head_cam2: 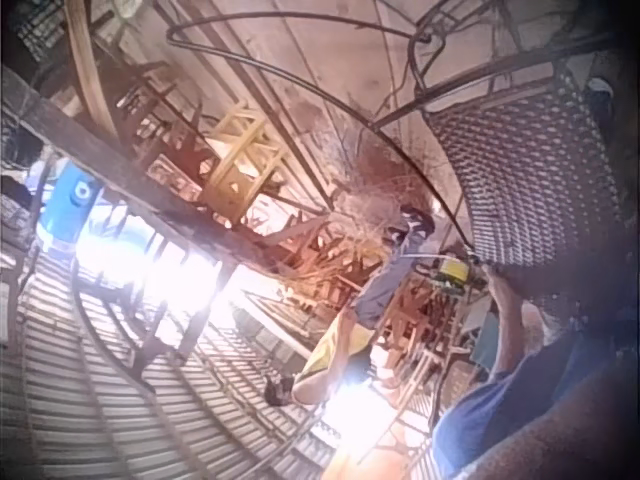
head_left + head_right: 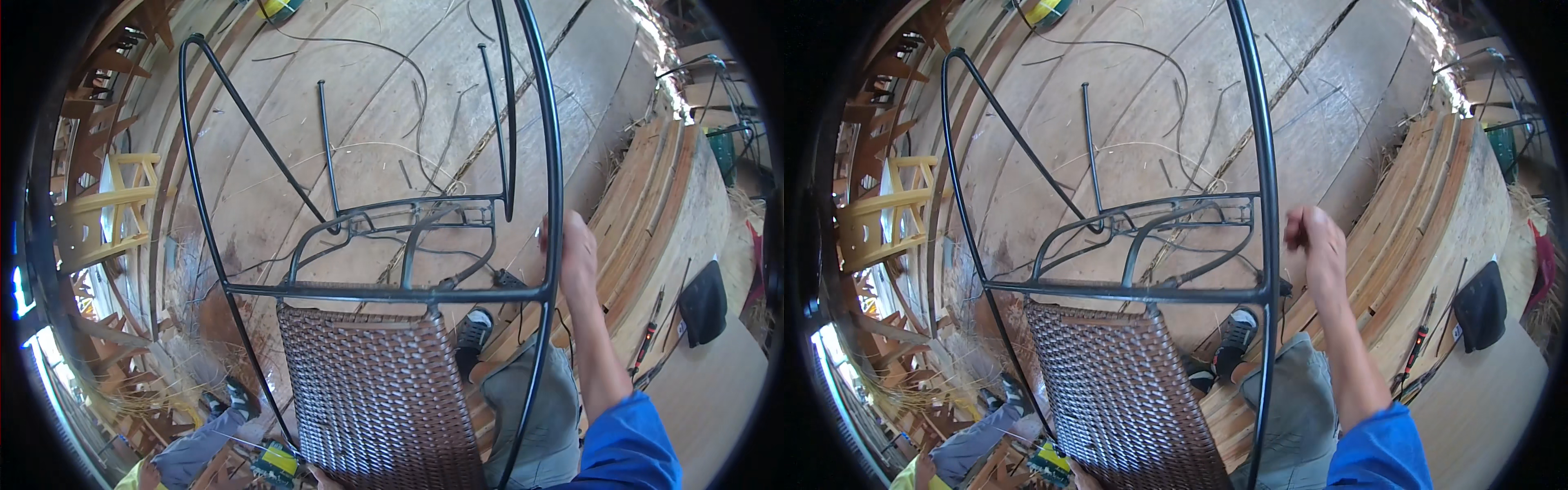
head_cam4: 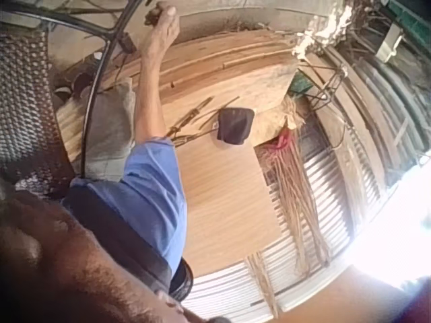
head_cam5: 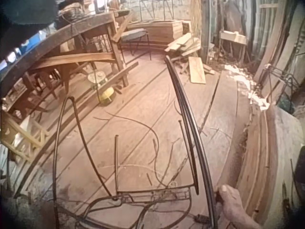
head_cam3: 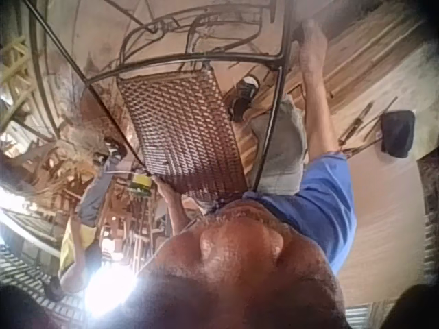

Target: Repair or finish the seat of a wicker chair frame by weaving plastic strips into place.

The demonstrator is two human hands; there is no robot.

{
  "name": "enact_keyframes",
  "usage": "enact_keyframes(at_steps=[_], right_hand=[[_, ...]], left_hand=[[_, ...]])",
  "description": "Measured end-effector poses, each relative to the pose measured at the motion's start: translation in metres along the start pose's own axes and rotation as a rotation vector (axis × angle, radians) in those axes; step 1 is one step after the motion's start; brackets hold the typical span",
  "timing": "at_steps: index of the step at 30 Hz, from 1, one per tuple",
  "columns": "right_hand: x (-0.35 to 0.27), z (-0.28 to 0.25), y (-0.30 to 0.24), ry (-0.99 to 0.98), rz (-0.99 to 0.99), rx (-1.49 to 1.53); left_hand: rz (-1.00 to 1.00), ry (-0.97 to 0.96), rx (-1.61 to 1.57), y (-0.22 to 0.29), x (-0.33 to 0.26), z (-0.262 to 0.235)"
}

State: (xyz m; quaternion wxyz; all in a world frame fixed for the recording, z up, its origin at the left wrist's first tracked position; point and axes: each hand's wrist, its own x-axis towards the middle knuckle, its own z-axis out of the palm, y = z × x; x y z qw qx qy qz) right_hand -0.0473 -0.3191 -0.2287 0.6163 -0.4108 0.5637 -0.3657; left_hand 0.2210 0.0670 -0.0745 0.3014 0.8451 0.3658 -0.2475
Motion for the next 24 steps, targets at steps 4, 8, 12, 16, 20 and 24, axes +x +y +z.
enact_keyframes(at_steps=[4,8,12,16,20,24], right_hand=[[0.074,0.032,0.047,-0.296,0.137,-0.003],[0.138,0.082,0.100,-0.261,0.018,-0.337],[0.239,0.137,0.155,-0.196,-0.407,-0.628],[0.302,0.173,0.207,-0.322,-0.729,-0.944],[0.328,0.178,0.230,-0.378,-0.493,-1.127],[0.329,0.167,0.220,-0.323,-0.433,-1.303]], left_hand=[[0.061,-0.042,0.050,0.000,0.037,-0.024],[0.099,0.065,0.065,0.005,0.029,-0.017],[0.188,0.166,0.140,-0.022,0.054,-0.035],[0.105,0.186,0.231,-0.034,0.066,-0.067],[0.189,0.307,0.256,-0.018,0.039,-0.037],[0.232,0.264,0.187,-0.023,0.037,-0.033]])
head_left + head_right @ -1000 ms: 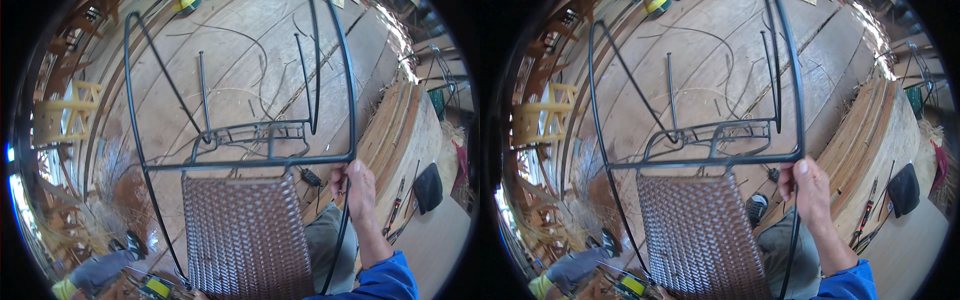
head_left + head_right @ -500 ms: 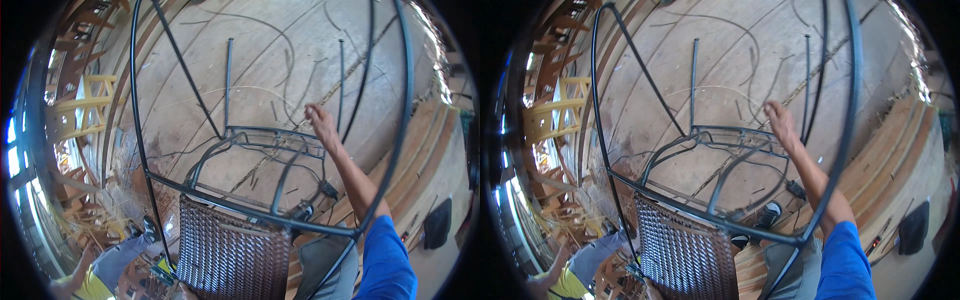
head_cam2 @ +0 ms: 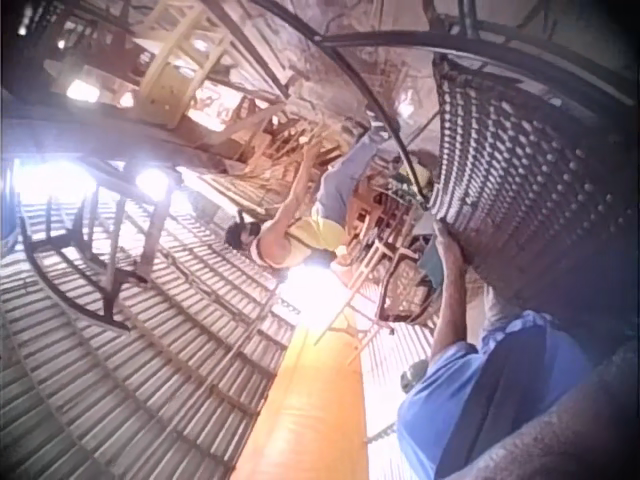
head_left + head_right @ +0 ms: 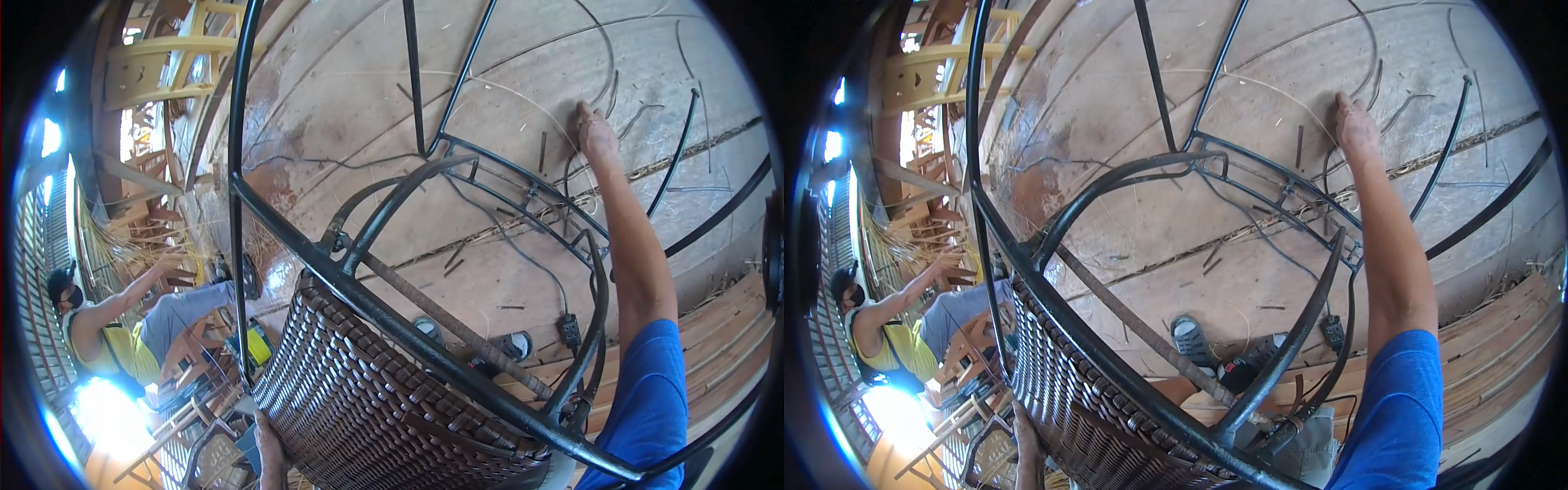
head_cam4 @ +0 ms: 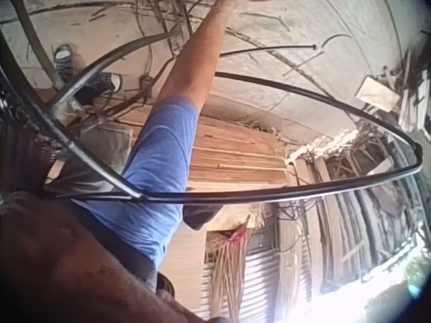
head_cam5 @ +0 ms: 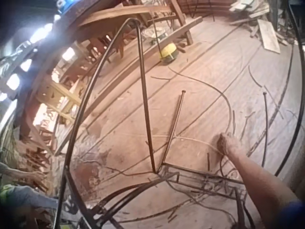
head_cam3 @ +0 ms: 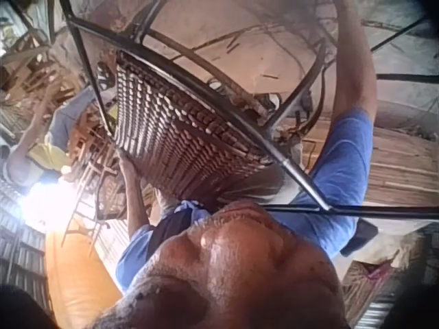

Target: Repair or finish the seat of a wicker chair frame by weaving plastic strips into place.

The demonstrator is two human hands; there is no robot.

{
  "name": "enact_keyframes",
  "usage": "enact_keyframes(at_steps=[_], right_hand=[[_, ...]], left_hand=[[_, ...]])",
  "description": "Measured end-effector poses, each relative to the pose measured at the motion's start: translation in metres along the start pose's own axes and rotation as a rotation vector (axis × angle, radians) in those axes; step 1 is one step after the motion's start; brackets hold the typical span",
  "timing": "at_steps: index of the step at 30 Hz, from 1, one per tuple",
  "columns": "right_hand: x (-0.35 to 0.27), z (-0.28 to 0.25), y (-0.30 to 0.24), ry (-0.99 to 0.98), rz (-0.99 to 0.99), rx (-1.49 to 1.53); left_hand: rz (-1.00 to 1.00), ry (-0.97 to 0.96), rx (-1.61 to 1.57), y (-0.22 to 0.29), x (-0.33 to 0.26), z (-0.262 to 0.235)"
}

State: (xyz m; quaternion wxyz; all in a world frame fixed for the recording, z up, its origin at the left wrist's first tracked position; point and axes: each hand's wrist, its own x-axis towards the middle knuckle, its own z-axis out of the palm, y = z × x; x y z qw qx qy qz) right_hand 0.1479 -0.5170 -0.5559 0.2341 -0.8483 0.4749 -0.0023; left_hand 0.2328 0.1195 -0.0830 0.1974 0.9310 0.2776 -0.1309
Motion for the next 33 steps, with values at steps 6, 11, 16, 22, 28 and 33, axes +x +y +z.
enact_keyframes(at_steps=[6,11,16,22,28,33], right_hand=[[-0.046,-0.034,0.010,0.035,0.271,0.701],[-0.202,-0.154,-0.046,0.193,0.224,1.147],[-0.352,-0.177,-0.010,0.449,0.461,1.591],[-0.518,-0.259,0.002,0.700,0.462,2.019],[-0.673,-0.379,0.065,0.962,0.275,2.064],[-0.777,-0.479,0.032,1.282,-0.431,1.519]], left_hand=[[0.061,-0.113,-0.122,-0.003,-0.017,0.017],[0.118,-0.293,-0.327,-0.034,-0.021,0.001],[0.225,-0.419,-0.443,-0.046,-0.032,0.024],[0.517,-0.285,-0.139,-0.100,-0.043,0.029],[0.493,-0.504,-0.322,-0.108,-0.067,0.004],[0.371,-0.560,-0.005,-0.112,-0.042,0.001]])
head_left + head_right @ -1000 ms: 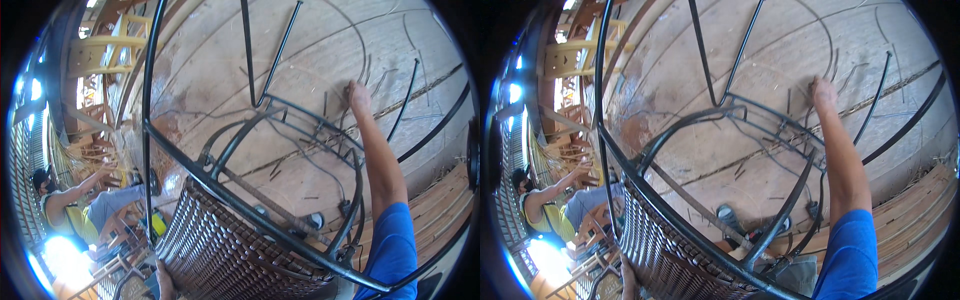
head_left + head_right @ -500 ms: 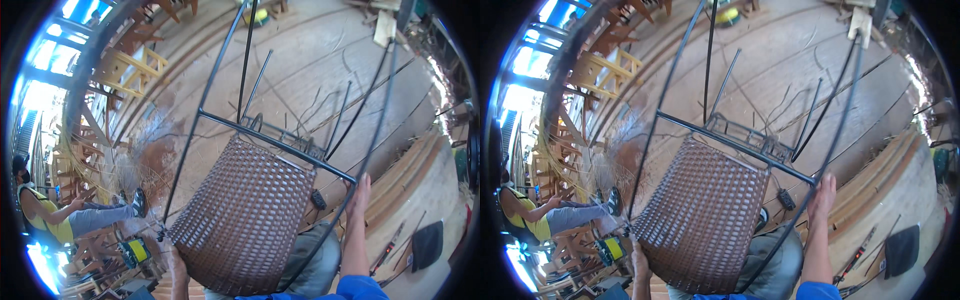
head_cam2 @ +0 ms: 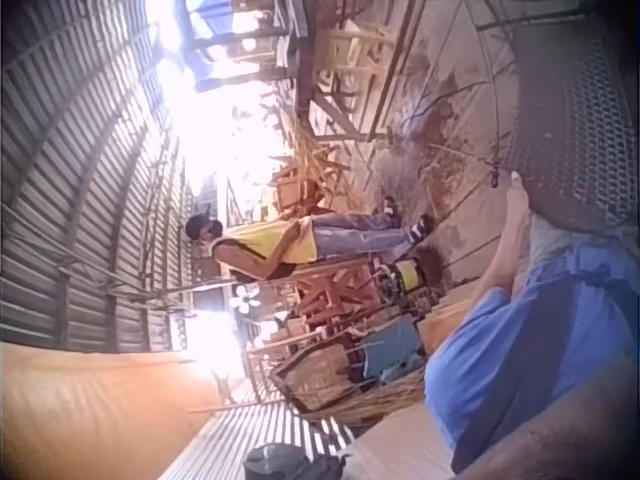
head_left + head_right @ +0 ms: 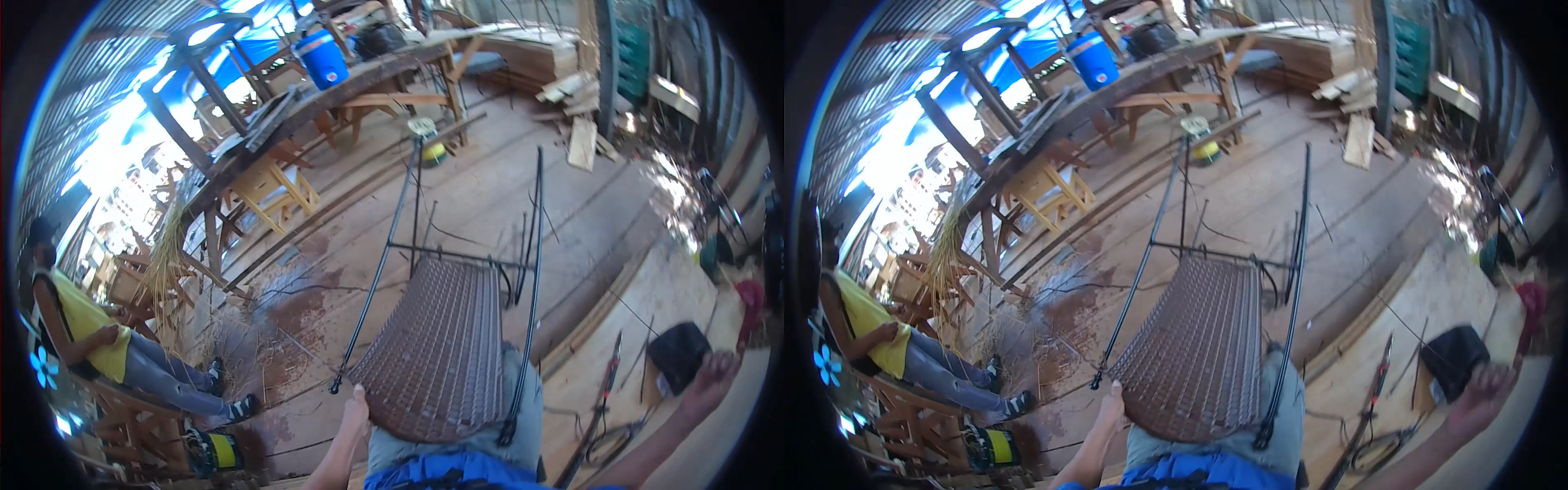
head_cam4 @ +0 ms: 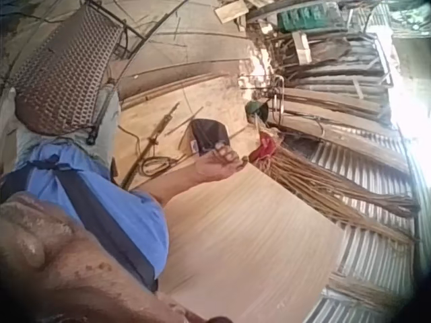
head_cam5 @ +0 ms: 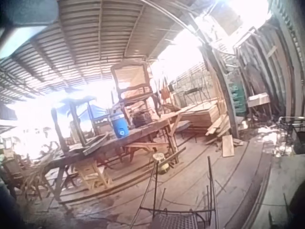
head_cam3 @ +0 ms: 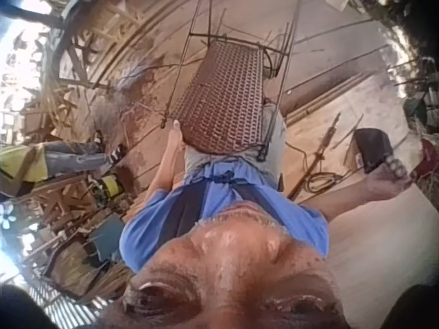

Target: Repair or finish the seat of a wicker chair frame by weaving plastic strips into place.

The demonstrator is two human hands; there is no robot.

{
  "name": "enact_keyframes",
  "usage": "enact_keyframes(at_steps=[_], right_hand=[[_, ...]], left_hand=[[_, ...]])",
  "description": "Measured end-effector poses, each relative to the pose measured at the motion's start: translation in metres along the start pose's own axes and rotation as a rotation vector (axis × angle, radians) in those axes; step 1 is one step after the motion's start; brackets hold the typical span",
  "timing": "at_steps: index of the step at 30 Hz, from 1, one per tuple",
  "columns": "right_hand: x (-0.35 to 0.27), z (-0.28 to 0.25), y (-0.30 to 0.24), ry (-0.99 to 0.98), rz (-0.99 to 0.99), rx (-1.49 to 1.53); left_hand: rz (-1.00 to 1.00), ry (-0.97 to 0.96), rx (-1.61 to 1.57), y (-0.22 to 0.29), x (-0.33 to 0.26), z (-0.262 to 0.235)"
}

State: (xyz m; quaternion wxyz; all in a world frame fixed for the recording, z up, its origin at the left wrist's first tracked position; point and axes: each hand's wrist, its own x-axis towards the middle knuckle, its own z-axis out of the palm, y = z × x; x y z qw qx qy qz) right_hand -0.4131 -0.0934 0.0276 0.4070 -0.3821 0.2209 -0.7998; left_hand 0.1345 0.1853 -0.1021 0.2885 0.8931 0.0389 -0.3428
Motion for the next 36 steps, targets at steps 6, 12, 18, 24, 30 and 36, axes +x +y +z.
enact_keyframes(at_steps=[6,12,18,24,30,36], right_hand=[[-0.157,0.115,0.059,-0.305,0.496,-0.568],[-0.240,0.152,0.074,-0.598,0.218,-0.665],[-0.243,0.092,0.058,-0.408,0.393,-0.780],[-0.228,-0.072,0.079,0.148,0.470,-1.344],[-0.182,-0.143,0.090,0.270,0.401,-1.494],[-0.176,-0.117,0.098,0.198,0.522,-1.542]], left_hand=[[0.668,0.111,1.179,0.063,-0.055,-0.020],[1.482,-0.739,0.457,0.097,-0.167,0.071],[1.132,-0.881,0.355,0.070,-0.196,0.135],[0.953,-0.904,-0.302,0.089,-0.124,0.162],[0.776,-0.935,-0.349,0.082,-0.103,0.174],[0.954,-0.984,-0.208,0.087,-0.137,0.177]])
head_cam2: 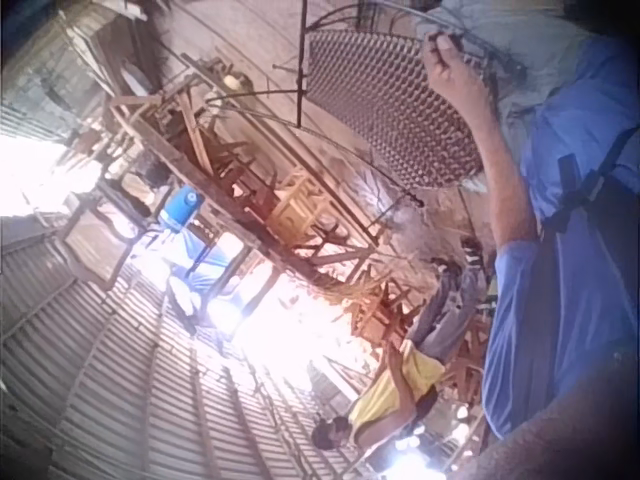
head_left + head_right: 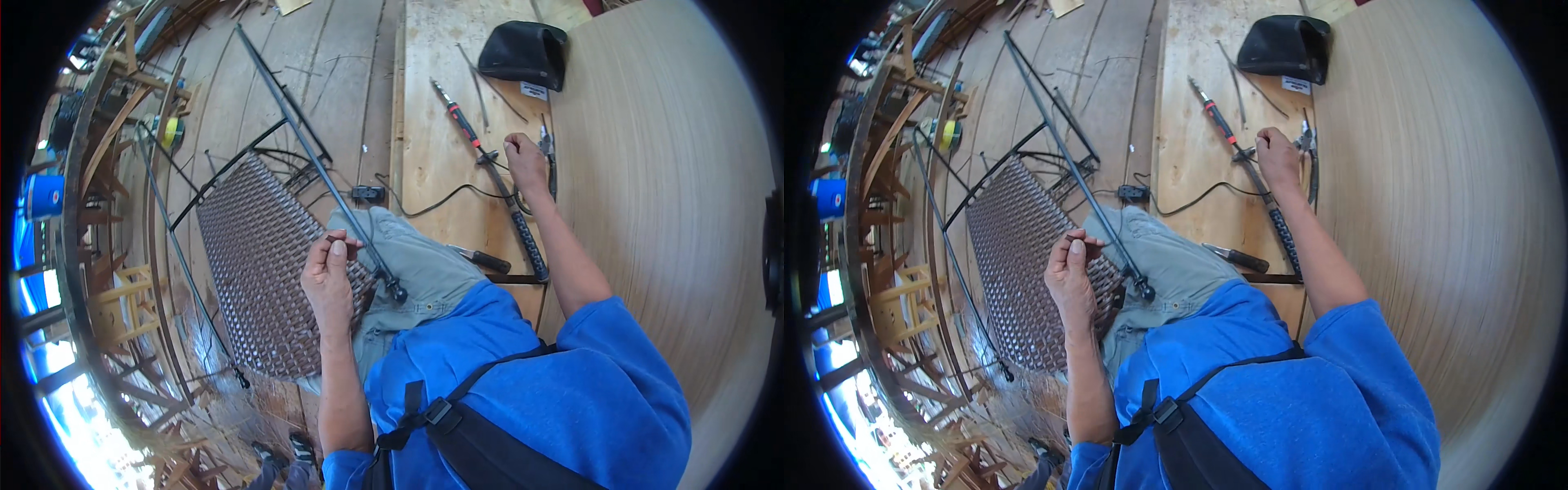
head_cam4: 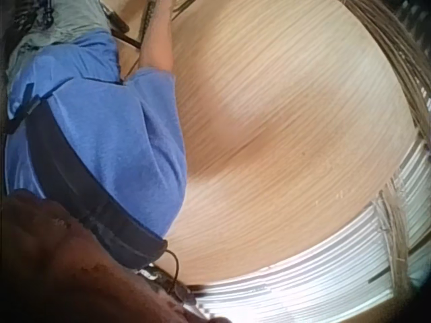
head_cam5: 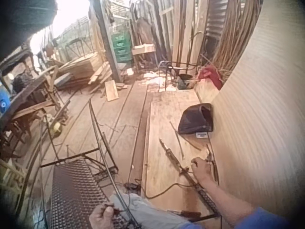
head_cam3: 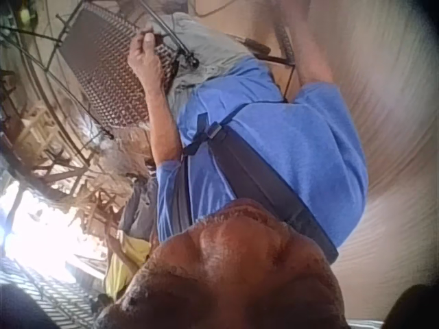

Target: Repair or finish the seat of a wicker chair frame by weaving plastic strips into place.

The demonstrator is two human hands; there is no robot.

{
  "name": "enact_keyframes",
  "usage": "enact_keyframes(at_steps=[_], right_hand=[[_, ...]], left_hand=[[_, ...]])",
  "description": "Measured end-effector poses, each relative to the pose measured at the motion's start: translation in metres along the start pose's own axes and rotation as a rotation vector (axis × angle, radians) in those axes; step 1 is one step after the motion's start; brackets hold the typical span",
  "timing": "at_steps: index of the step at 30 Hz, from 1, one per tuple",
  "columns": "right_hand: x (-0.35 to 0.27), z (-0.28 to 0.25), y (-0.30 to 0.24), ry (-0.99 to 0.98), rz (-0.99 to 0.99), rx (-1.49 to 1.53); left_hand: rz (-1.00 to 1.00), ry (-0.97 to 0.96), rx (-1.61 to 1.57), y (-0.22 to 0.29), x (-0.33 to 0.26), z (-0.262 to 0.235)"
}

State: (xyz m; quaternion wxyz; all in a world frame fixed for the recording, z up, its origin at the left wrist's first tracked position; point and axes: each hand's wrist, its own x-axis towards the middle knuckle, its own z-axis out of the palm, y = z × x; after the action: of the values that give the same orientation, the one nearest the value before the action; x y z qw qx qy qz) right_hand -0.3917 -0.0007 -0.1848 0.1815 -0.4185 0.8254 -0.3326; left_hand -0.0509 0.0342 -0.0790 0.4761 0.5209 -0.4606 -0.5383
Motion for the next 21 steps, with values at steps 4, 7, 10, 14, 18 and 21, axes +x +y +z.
enact_keyframes(at_steps=[4,7,10,14,18,21], right_hand=[[0.013,-0.009,0.061,0.165,0.053,-0.139],[0.016,-0.033,0.058,0.182,0.317,-0.186],[0.016,-0.036,0.061,-0.128,0.459,-0.420],[0.012,0.001,0.088,-0.032,0.339,-0.430],[0.038,0.004,0.140,-0.077,0.228,-0.663],[0.044,-0.004,0.141,-0.136,0.096,-0.876]], left_hand=[[-0.042,-0.065,0.026,0.005,0.013,0.014],[-0.036,-0.124,0.088,-0.009,0.025,0.011],[-0.045,-0.094,0.043,-0.016,0.031,0.008],[-0.082,0.007,-0.030,-0.025,0.029,-0.003],[-0.135,0.075,-0.181,-0.016,0.034,0.004],[-0.120,0.024,-0.147,-0.007,0.034,0.005]])
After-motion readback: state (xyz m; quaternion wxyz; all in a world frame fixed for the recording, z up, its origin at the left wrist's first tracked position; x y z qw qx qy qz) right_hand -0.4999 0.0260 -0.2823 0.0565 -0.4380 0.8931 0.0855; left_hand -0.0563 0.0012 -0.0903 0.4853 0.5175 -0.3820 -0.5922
